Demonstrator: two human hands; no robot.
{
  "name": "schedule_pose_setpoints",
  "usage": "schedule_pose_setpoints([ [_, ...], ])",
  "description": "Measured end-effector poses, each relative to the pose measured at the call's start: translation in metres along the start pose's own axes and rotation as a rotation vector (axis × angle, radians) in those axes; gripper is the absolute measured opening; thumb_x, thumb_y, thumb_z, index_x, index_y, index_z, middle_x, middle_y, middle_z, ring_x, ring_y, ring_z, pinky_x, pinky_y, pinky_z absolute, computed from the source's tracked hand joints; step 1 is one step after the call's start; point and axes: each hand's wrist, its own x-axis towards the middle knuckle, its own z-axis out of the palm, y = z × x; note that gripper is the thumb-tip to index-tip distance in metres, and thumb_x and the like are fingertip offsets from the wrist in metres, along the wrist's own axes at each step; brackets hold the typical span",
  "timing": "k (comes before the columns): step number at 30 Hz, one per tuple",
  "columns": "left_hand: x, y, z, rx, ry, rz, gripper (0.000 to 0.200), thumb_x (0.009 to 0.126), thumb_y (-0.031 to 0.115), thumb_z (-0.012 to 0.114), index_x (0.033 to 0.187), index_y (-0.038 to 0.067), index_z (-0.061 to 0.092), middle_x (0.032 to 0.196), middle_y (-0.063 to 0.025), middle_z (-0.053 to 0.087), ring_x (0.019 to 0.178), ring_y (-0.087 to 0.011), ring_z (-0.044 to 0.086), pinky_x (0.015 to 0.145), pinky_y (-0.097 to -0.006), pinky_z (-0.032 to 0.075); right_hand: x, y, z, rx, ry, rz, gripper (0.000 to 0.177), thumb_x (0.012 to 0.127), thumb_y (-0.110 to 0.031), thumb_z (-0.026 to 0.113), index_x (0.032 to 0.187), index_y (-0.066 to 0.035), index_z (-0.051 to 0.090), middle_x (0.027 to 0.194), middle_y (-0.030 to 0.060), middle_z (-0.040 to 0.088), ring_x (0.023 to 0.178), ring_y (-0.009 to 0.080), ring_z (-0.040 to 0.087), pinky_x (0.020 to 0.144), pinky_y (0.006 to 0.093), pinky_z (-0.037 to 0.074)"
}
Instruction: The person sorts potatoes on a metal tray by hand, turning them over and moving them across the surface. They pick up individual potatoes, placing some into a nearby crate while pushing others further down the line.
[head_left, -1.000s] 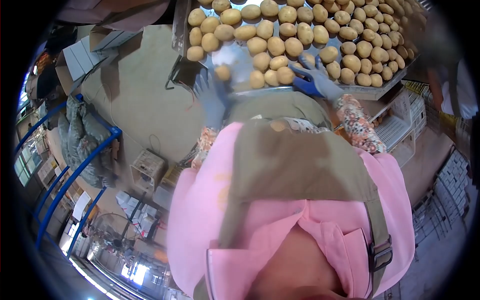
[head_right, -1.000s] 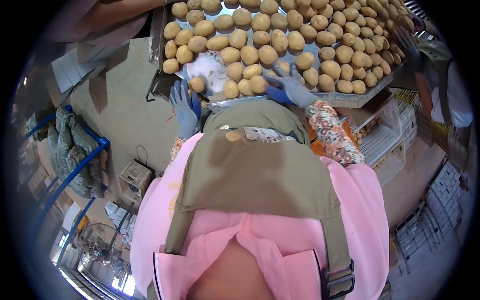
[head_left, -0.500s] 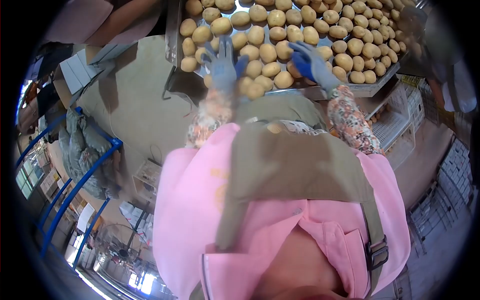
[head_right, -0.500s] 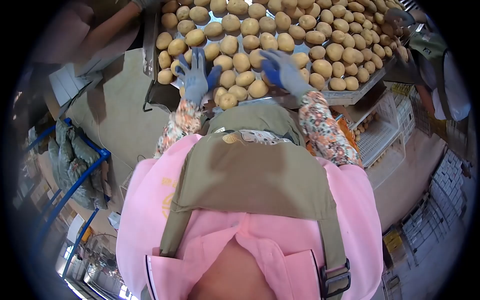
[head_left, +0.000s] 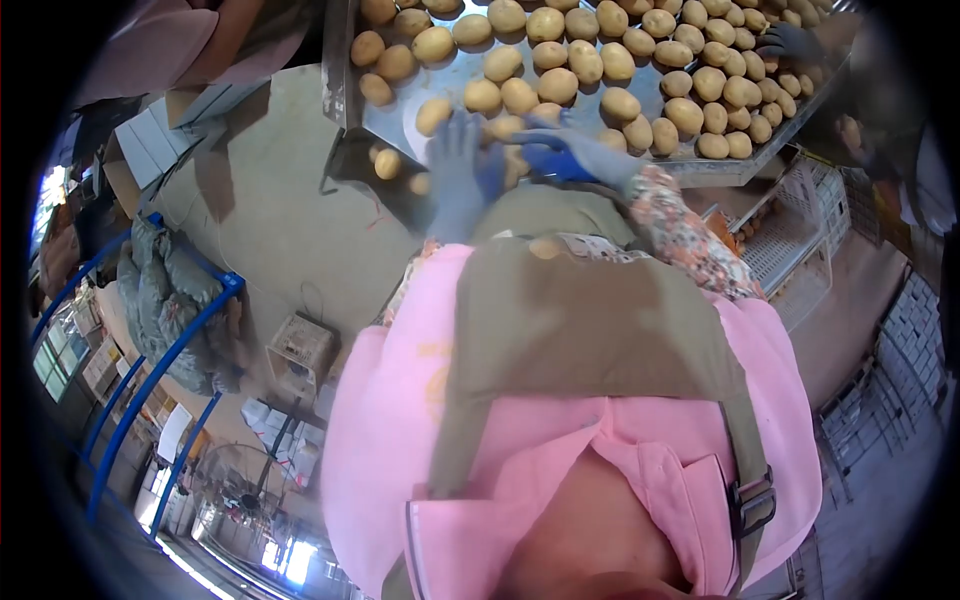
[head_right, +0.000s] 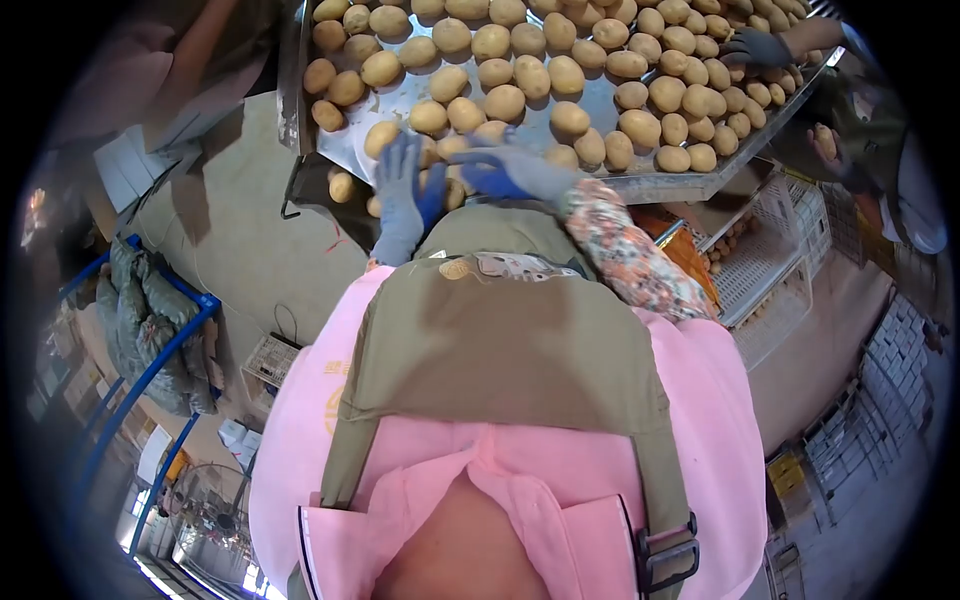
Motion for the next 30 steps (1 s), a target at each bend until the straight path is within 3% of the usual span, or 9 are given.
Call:
schedule_pose_setpoints([
  [2,-0.005,-0.013,0.030,-0.210,-0.191,0.106,0.067,0.085,0.040,0.062,0.143,0.011,0.043,0.150,-0.0160,0.035,0.141,-0.0368,0.026,0.113,-0.0560,0.016,0.018,-0.073,-0.007,0.112,-0.098,0.163,0.039,0.093,-0.034,0.056,0.129,-0.018,0.058,0.137,0.0141,0.051,0.125,0.0302,0.046,0.106,0.0415,0.036],
  [6,-0.008,-0.005,0.013,-0.023,-0.209,0.083,0.072,0.083,0.042,0.063,0.144,0.011,0.041,0.152,-0.0168,0.030,0.143,-0.0362,0.022,0.114,-0.0557,0.015,0.020,-0.029,-0.010,-0.246,-0.110,-0.011,0.047,0.089,-0.026,0.063,0.132,-0.010,0.053,0.139,0.0170,0.048,0.128,0.0283,0.047,0.106,0.0363,0.038],
  [8,-0.016,-0.003,-0.002,0.118,-0.234,0.051,0.074,0.082,0.043,0.064,0.144,0.010,0.041,0.153,-0.0178,0.029,0.144,-0.0355,0.020,0.114,-0.0553,0.015,-0.004,-0.002,-0.015,0.111,0.326,0.059,0.039,0.093,-0.034,0.055,0.127,-0.014,0.058,0.132,0.0154,0.054,0.117,0.0296,0.053,0.103,0.0398,0.039],
  [10,-0.028,-0.016,-0.001,0.134,-0.150,0.057,0.068,0.082,0.040,0.064,0.141,0.010,0.045,0.151,-0.0192,0.032,0.140,-0.0366,0.027,0.112,-0.0535,0.021,-0.030,0.058,-0.042,-0.182,0.547,0.058,0.042,0.092,-0.033,0.057,0.129,-0.015,0.057,0.132,0.0170,0.053,0.121,0.0303,0.052,0.104,0.0372,0.039],
  [16,-0.051,-0.074,0.004,-0.268,0.252,-0.260,0.056,0.087,0.028,0.063,0.134,0.001,0.047,0.134,-0.0241,0.046,0.125,-0.0409,0.043,0.103,-0.0456,0.036,-0.091,0.041,-0.053,-0.954,0.218,0.482,0.044,0.092,-0.036,0.055,0.136,-0.030,0.052,0.141,0.0178,0.043,0.139,0.0380,0.028,0.112,0.0562,0.022],
  [18,-0.044,-0.085,0.005,-0.226,0.266,-0.198,0.058,0.085,0.026,0.064,0.135,0.003,0.046,0.135,-0.0238,0.045,0.125,-0.0409,0.043,0.104,-0.0466,0.036,-0.077,0.062,-0.021,-0.702,0.222,0.341,0.047,0.088,-0.043,0.059,0.134,-0.030,0.056,0.148,0.0184,0.037,0.141,0.0461,0.020,0.111,0.0625,0.009],
  [24,0.001,-0.031,-0.005,0.107,0.213,-0.031,0.054,0.087,0.029,0.061,0.137,0.014,0.049,0.143,-0.0168,0.043,0.128,-0.0376,0.042,0.107,-0.0509,0.031,0.016,-0.026,0.013,0.065,-0.148,0.017,0.042,0.093,-0.034,0.057,0.133,-0.021,0.056,0.142,0.0158,0.046,0.130,0.0342,0.044,0.105,0.0388,0.039],
  [27,0.006,-0.035,0.010,0.206,-0.033,-0.019,0.062,0.085,0.036,0.064,0.141,0.021,0.045,0.148,-0.0127,0.038,0.136,-0.0367,0.033,0.109,-0.0554,0.026,0.040,-0.038,0.014,-0.058,-0.130,-0.235,0.042,0.091,-0.025,0.059,0.132,-0.014,0.055,0.123,0.0166,0.059,0.113,0.0344,0.056,0.099,0.0402,0.043],
  [30,-0.003,-0.035,0.004,0.179,-0.030,-0.179,0.061,0.085,0.040,0.063,0.140,0.021,0.047,0.148,-0.0114,0.038,0.137,-0.0343,0.032,0.109,-0.0541,0.026,0.009,-0.017,-0.024,-0.272,0.350,-0.181,0.038,0.094,-0.027,0.053,0.130,-0.015,0.056,0.124,0.0187,0.058,0.115,0.0362,0.054,0.098,0.0433,0.042],
])
